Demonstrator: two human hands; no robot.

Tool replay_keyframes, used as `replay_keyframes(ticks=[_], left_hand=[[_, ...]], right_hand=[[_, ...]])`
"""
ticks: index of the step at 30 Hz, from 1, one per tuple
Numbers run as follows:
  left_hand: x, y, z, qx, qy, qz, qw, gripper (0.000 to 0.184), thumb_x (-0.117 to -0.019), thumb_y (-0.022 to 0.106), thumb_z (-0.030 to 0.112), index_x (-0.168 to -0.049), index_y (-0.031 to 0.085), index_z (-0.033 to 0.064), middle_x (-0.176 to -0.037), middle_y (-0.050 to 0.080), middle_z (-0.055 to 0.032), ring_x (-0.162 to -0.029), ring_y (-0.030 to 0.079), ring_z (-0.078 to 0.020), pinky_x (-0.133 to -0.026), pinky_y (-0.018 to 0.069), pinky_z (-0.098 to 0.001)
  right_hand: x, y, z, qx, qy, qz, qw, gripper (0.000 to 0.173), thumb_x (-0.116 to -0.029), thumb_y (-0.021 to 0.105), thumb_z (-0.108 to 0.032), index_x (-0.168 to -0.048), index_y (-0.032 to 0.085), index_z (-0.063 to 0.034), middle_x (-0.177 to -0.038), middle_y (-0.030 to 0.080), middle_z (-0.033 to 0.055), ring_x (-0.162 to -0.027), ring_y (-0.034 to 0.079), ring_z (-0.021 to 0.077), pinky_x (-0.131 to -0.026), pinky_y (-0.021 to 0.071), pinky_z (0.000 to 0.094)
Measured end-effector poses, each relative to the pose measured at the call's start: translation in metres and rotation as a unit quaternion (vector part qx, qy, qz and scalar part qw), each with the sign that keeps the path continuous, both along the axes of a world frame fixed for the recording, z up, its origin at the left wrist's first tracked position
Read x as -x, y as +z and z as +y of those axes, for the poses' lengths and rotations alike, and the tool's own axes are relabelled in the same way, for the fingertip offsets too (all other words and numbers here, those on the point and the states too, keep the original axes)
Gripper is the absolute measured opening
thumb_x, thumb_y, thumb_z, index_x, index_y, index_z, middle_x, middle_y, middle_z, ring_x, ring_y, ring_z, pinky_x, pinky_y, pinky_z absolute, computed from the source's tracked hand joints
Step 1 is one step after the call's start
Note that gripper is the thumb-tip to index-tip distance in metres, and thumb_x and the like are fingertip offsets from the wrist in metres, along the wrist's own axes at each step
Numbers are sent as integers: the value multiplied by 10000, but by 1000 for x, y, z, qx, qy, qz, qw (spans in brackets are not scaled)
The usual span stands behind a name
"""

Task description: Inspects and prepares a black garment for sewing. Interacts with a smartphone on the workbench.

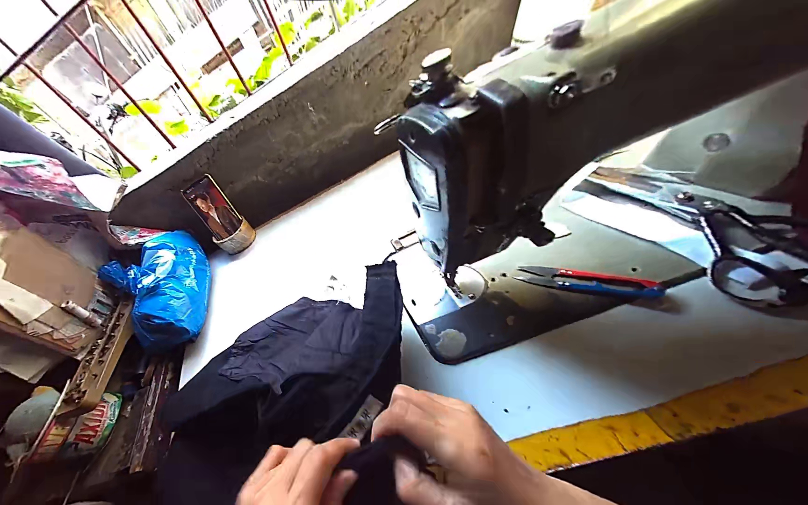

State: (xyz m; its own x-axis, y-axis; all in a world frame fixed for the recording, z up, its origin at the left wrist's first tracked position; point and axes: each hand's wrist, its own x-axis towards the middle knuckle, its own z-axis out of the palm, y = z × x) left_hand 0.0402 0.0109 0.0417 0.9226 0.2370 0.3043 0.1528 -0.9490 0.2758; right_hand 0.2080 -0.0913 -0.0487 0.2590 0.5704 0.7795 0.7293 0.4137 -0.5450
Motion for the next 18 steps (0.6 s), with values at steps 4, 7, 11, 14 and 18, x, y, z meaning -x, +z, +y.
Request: replay_keyframes(ticks=[4, 7, 11, 14, 18], left_hand=[[-8, -39, 17, 110, -5, -16, 994, 248, -1036, 559, 158, -1027, 719, -31, -886, 721, -134, -799, 686, -182, -748, 538, -329], [-10, -37, 26, 145, -33, 6, 989, 273, -1057, 524, 178, -1031, 706, -24, -893, 724, -119, -805, 682, -151, -757, 532, -309], [-13, -31, 30, 160, -41, 35, 986, 255, -1049, 534, 146, -1008, 705, -39, -862, 713, -134, -790, 677, -169, -754, 531, -322], [-15, -26, 27, 133, -50, 53, 988, 260, -1053, 534, 165, -1002, 700, -28, -872, 720, -134, -791, 679, -187, -739, 507, -348], [-17, -17, 15, 44, -44, 61, 996, 266, -1040, 562, 197, -948, 695, -15, -802, 704, -130, -726, 650, -221, -723, 458, -373]], right_hand=[[-8, -21, -1, 54, 29, 68, 996, 121, -917, 584, -124, -965, 672, -56, -830, 637, 79, -734, 612, 117, -618, 490, 206], [-20, -19, -8, 73, 61, 107, 990, 171, -985, 569, -166, -1010, 671, -32, -882, 655, 81, -752, 604, 58, -682, 497, 152], [-34, -24, -20, 89, 52, 193, 976, 258, -1027, 537, -255, -1079, 672, -41, -887, 649, 38, -717, 586, -18, -651, 495, 116], [-36, -24, -26, 98, 59, 169, 979, 317, -1027, 552, -306, -1141, 665, -33, -920, 652, 68, -724, 584, 22, -651, 491, 141], [-20, -18, -25, 119, 86, 113, 983, 437, -987, 642, -384, -1260, 635, -42, -1035, 656, 141, -809, 636, 151, -673, 539, 258]])
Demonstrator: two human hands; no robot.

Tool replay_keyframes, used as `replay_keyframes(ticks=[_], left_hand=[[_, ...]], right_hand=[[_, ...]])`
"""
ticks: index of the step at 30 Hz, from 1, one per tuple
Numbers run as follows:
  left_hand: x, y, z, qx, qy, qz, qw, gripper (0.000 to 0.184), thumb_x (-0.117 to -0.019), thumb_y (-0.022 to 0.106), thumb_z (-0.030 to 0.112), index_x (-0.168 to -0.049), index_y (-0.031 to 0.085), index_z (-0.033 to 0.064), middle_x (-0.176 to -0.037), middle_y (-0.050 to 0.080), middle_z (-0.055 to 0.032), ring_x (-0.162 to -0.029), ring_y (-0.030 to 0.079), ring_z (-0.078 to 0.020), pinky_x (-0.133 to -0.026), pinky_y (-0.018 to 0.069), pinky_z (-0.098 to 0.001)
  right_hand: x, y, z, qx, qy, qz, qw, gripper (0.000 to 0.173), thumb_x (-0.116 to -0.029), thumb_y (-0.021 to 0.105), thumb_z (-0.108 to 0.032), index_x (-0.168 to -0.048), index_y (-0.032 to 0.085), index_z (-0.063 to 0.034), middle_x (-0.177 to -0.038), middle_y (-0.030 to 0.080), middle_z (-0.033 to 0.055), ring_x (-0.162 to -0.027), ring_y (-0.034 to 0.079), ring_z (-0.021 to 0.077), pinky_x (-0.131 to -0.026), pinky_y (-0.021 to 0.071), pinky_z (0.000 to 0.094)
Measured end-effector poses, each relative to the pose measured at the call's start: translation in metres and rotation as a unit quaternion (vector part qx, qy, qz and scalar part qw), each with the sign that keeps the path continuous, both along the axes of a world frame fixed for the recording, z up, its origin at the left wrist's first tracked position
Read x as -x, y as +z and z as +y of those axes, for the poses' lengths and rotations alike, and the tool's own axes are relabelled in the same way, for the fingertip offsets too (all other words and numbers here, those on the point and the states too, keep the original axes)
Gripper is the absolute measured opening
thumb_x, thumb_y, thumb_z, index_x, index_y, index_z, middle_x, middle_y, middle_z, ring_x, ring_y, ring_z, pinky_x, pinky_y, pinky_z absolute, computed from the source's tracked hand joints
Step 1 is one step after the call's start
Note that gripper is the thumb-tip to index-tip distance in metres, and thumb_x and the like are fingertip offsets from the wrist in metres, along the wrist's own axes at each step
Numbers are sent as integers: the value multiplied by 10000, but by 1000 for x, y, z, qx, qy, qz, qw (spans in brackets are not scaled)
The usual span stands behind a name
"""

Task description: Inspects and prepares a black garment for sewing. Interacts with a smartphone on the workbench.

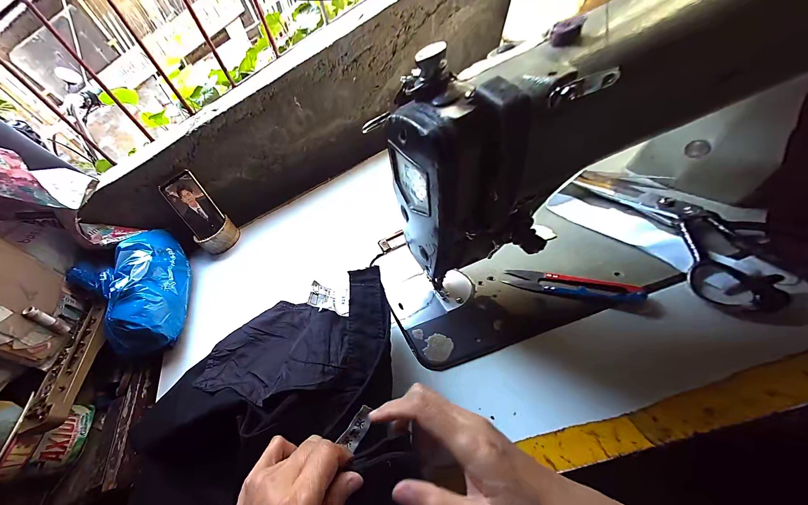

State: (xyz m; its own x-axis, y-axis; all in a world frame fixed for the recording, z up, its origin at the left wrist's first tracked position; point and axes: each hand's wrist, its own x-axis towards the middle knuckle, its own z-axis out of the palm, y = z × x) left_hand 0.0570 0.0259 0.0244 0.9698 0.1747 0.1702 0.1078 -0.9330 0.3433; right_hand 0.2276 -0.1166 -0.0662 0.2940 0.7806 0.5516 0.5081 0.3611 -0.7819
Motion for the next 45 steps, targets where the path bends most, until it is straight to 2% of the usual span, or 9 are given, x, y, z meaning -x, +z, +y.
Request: replay_keyframes(ticks=[3, 5, 10, 15, 21, 28, 32, 37, 45], left_hand=[[-1, 3, -8, -60, 2, -4, 998, 269, -1039, 563, 207, -925, 696, 3, -764, 690, -116, -699, 636, -223, -720, 446, -375], [-1, 1, -8, -66, 11, -15, 998, 281, -1040, 567, 235, -923, 695, 14, -763, 689, -104, -693, 629, -212, -715, 439, -366], [9, 12, -2, 85, -3, -1, 996, 469, -900, 772, 344, -1147, 619, -24, -973, 712, -172, -858, 650, -220, -825, 476, -381], [11, 9, -1, 113, -22, -11, 993, 304, -889, 792, 205, -1020, 642, -24, -877, 653, -165, -873, 597, -203, -859, 415, -325], [12, 8, -4, 113, -4, -10, 994, 359, -857, 823, 221, -1023, 636, -37, -902, 685, -176, -888, 615, -199, -854, 458, -283], [12, 9, -6, 95, -1, 2, 995, 388, -836, 842, 228, -1034, 670, -57, -910, 706, -197, -867, 649, -235, -846, 483, -344], [14, 4, -4, 65, -17, -8, 998, 308, -866, 815, 255, -935, 702, -24, -848, 677, -180, -856, 626, -247, -822, 468, -328], [17, 1, -1, 46, -50, -17, 998, 312, -934, 747, 255, -817, 656, -20, -790, 645, -178, -826, 605, -245, -812, 433, -330], [16, 3, -3, 19, -78, -12, 997, 281, -996, 655, 182, -801, 624, -18, -733, 633, -169, -796, 609, -260, -813, 414, -356]], right_hand=[[15, 4, 5, 0, 20, 12, 1000, 343, -976, 667, -267, -1216, 654, -22, -1029, 656, 164, -905, 659, 217, -731, 552, 311], [21, 3, 8, -31, 9, 31, 999, 226, -993, 643, -195, -1117, 680, -10, -955, 660, 145, -880, 653, 175, -747, 535, 244], [26, -5, 9, -93, -41, 31, 994, 194, -1029, 598, -194, -1091, 627, -12, -960, 678, 124, -885, 641, 120, -798, 503, 171], [23, -11, 7, -140, -31, 18, 990, 196, -1018, 617, -147, -1185, 594, -47, -1030, 595, 115, -966, 607, 116, -875, 496, 148], [21, -15, -3, -137, -40, -3, 990, 111, -1034, 597, -160, -1112, 580, -82, -1067, 558, 100, -1016, 594, 87, -883, 490, 123], [22, -12, -6, -128, -47, -11, 991, 76, -996, 623, -126, -1008, 569, -74, -1053, 580, 103, -1020, 596, 100, -886, 484, 126], [20, -15, -9, -105, -17, 22, 994, 124, -993, 633, -142, -968, 550, -53, -1038, 589, 109, -1033, 587, 99, -907, 462, 126], [22, -18, -11, -104, -25, 35, 994, 157, -1016, 613, -186, -975, 557, -45, -961, 611, 98, -947, 614, 94, -846, 485, 131], [22, -16, -12, -92, -28, 23, 995, 138, -1017, 606, -184, -983, 570, -55, -882, 639, 90, -859, 632, 134, -758, 486, 200]])
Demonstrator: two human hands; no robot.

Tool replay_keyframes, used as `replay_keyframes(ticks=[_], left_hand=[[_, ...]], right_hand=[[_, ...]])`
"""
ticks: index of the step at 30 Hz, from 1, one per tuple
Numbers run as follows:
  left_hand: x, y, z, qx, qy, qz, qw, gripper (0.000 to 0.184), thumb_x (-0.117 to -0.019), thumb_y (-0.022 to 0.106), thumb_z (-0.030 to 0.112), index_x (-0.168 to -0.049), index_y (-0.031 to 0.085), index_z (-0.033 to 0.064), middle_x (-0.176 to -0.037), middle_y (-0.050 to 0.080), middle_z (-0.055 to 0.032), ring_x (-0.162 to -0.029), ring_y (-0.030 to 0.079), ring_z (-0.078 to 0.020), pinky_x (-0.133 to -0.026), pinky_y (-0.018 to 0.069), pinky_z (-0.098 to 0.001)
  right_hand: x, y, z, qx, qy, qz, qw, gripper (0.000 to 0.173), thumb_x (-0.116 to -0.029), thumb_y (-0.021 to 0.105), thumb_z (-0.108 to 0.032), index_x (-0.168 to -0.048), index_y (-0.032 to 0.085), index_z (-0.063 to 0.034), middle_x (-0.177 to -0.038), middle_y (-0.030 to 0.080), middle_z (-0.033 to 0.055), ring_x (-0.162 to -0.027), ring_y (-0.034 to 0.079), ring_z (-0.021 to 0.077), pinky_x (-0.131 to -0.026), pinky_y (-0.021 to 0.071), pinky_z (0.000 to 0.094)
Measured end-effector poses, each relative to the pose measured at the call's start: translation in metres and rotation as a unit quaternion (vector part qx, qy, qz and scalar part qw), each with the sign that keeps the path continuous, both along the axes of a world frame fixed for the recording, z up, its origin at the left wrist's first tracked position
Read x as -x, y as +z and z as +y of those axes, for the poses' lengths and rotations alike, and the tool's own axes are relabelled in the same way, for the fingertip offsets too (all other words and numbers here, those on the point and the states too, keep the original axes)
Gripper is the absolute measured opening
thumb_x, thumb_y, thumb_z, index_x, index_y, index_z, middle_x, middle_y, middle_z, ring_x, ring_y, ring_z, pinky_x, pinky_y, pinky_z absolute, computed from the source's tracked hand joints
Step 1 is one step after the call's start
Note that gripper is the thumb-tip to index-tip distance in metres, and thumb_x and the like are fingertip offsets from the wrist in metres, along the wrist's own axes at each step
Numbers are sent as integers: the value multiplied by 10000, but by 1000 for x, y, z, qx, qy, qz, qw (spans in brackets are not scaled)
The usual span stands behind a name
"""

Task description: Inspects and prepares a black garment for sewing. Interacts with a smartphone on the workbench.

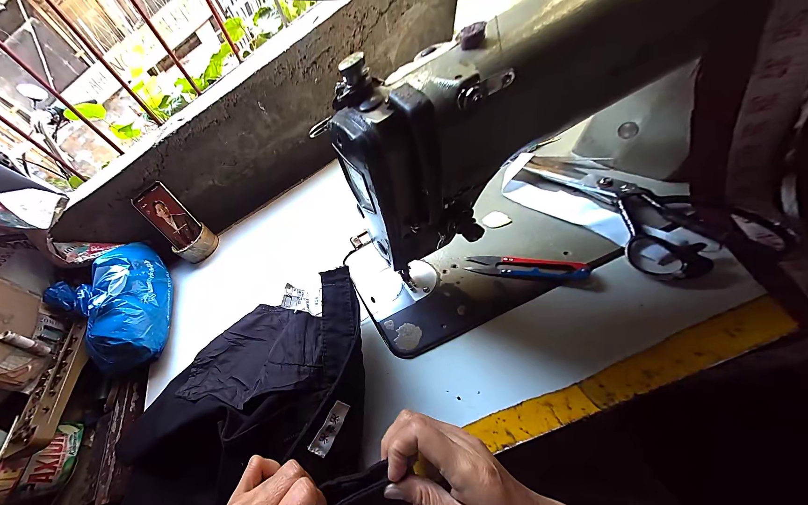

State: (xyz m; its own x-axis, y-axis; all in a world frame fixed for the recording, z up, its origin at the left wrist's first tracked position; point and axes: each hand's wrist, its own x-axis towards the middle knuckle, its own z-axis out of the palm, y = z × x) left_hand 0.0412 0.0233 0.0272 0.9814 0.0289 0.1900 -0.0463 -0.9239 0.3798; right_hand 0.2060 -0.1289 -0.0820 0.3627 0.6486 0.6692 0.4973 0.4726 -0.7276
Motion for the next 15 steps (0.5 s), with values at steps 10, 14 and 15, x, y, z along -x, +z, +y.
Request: replay_keyframes(ticks=[10, 14, 15], left_hand=[[2, 3, -8, -26, -2, 0, 1000, 233, -1006, 632, 139, -848, 618, -31, -770, 659, -189, -816, 629, -269, -845, 437, -331], [2, 2, -8, -27, -3, -2, 1000, 233, -1017, 611, 131, -850, 618, -31, -770, 660, -187, -824, 637, -264, -856, 443, -321], [2, 1, -8, -27, -2, -5, 1000, 235, -1018, 609, 131, -848, 619, -31, -767, 658, -188, -821, 634, -265, -851, 443, -322]], right_hand=[[1, -3, -1, -29, 8, 17, 999, 149, -1011, 619, -152, -1046, 547, -26, -912, 601, 113, -861, 603, 117, -796, 481, 145], [-1, -4, -1, -40, 19, 20, 999, 162, -1010, 626, -146, -1072, 565, -9, -916, 604, 120, -841, 597, 99, -780, 476, 121], [-1, -3, -1, -38, 19, 20, 999, 162, -1011, 624, -147, -1074, 565, -9, -915, 606, 118, -839, 599, 94, -781, 478, 117]])
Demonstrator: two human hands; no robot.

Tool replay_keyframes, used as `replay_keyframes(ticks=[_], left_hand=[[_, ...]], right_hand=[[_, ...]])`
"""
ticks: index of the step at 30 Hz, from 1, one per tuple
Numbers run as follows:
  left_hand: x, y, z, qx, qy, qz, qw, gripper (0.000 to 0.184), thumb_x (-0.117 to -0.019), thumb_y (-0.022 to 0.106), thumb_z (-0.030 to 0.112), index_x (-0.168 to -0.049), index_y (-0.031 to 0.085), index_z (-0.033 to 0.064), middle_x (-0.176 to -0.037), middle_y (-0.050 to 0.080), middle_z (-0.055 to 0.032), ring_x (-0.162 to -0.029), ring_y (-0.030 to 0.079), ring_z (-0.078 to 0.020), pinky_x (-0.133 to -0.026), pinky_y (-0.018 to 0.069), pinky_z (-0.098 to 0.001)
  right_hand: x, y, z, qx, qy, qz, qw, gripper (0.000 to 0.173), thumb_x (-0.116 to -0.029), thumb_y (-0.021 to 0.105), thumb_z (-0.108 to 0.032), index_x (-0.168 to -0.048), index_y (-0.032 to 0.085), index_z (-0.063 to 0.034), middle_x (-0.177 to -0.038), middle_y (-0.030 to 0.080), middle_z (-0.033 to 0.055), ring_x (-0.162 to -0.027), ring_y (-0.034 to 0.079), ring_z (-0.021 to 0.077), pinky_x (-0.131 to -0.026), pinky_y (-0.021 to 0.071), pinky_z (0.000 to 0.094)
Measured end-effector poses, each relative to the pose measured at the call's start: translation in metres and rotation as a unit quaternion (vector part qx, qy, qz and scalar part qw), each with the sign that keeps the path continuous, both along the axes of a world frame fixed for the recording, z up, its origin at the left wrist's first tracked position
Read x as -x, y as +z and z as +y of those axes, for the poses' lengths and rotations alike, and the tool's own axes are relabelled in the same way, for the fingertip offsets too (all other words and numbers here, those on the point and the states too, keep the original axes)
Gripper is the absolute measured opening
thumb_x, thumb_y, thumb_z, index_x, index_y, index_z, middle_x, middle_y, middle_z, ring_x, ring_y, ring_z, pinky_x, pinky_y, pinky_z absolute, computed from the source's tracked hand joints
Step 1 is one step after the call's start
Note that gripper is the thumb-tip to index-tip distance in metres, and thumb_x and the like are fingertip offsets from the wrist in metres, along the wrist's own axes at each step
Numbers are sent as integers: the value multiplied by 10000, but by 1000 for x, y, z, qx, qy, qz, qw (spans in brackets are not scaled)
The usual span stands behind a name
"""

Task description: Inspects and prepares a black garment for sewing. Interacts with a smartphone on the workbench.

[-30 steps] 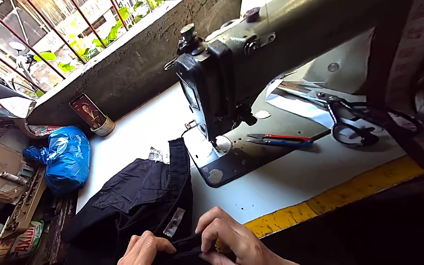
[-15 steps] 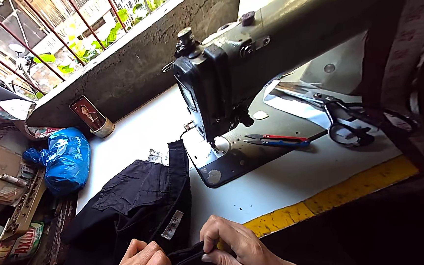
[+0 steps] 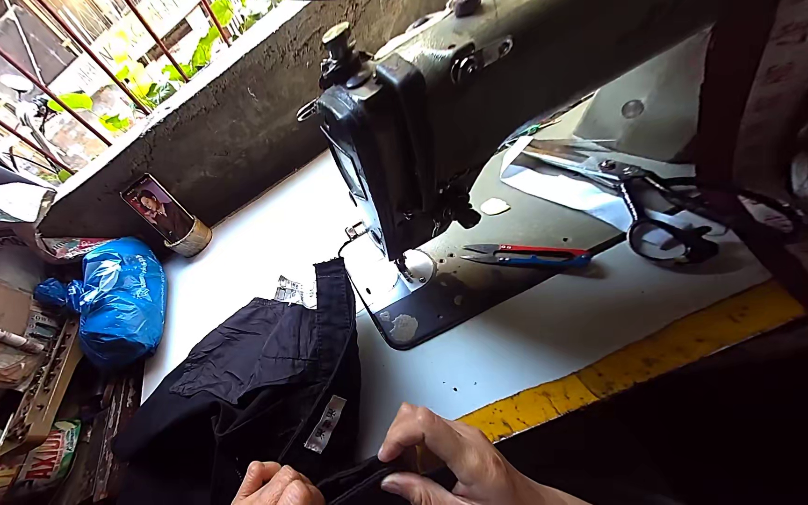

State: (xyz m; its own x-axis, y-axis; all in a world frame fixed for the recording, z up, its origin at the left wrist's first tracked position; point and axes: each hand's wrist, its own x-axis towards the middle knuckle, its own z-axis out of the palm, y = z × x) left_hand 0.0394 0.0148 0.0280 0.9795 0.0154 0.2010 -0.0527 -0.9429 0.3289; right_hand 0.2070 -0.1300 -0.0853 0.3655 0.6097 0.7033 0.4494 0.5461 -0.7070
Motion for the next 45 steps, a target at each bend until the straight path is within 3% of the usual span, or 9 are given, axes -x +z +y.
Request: replay_keyframes(ticks=[8, 11, 15, 21, 29, 34, 37, 42, 45], left_hand=[[2, 0, -4, -1, 47, 7, 999, 227, -1009, 621, 135, -863, 634, -38, -750, 665, -175, -772, 626, -260, -805, 445, -337], [-3, 9, -10, 2, 122, 61, 991, 212, -960, 685, 139, -1037, 639, -53, -828, 723, -160, -747, 670, -268, -745, 510, -390], [-7, 24, -30, -107, 143, 55, 982, 344, -997, 642, 202, -1249, 660, -32, -1024, 760, -157, -914, 707, -283, -905, 451, -478], [-16, 0, -29, -65, 135, 17, 989, 256, -981, 674, 287, -961, 757, 45, -834, 729, -107, -804, 677, -219, -905, 434, -423], [-11, -8, -12, 130, 118, 9, 984, 149, -888, 758, 146, -898, 742, -2, -833, 742, -94, -812, 655, -122, -905, 392, -360], [-11, 2, 17, 249, 111, 41, 961, 134, -926, 718, 179, -926, 754, 50, -873, 739, 27, -847, 648, 20, -886, 486, -276], [-13, 17, 31, 236, 87, 40, 967, 198, -972, 678, 257, -959, 744, 71, -901, 737, 54, -875, 639, 42, -869, 491, -230], [-18, 50, 25, 117, 119, -20, 986, 217, -996, 648, 192, -991, 716, -14, -916, 721, -37, -870, 656, 14, -811, 542, -155], [-17, 78, 33, 37, 169, -105, 979, 175, -990, 652, 217, -1007, 707, 52, -921, 709, 52, -862, 655, 50, -793, 563, -146]], right_hand=[[-2, 4, 1, 22, -14, -27, 999, 189, -1015, 616, -163, -1062, 682, 7, -846, 593, 105, -772, 565, 88, -729, 451, 106], [2, 4, 4, 17, -16, -27, 999, 151, -1001, 627, -137, -1021, 676, 5, -843, 595, 105, -771, 568, 93, -729, 455, 107], [4, 9, 6, 14, -23, -27, 999, 137, -993, 633, -126, -1018, 669, 4, -844, 597, 103, -764, 565, 87, -724, 453, 102], [4, 8, 7, 9, -15, -29, 999, 133, -995, 629, -119, -1013, 674, 4, -842, 602, 104, -774, 578, 94, -736, 464, 114], [5, 9, 9, 8, 11, -16, 1000, 159, -1005, 612, -139, -1042, 669, 5, -839, 591, 103, -751, 553, 93, -699, 450, 123], [7, 1, 5, 83, 45, -14, 995, 347, -984, 660, -291, -1167, 614, 0, -940, 622, 129, -737, 590, 122, -644, 500, 194], [15, 7, 3, 105, 71, 3, 992, 326, -975, 676, -258, -1128, 620, 25, -924, 615, 158, -714, 596, 160, -618, 502, 235], [25, 38, 11, 113, 49, 81, 989, 244, -950, 657, -81, -1109, 598, 95, -969, 663, 219, -786, 640, 158, -727, 532, 235], [36, 62, 26, 111, 6, 52, 992, 212, -906, 655, -26, -1084, 618, 82, -984, 675, 221, -772, 663, 225, -681, 556, 330]])
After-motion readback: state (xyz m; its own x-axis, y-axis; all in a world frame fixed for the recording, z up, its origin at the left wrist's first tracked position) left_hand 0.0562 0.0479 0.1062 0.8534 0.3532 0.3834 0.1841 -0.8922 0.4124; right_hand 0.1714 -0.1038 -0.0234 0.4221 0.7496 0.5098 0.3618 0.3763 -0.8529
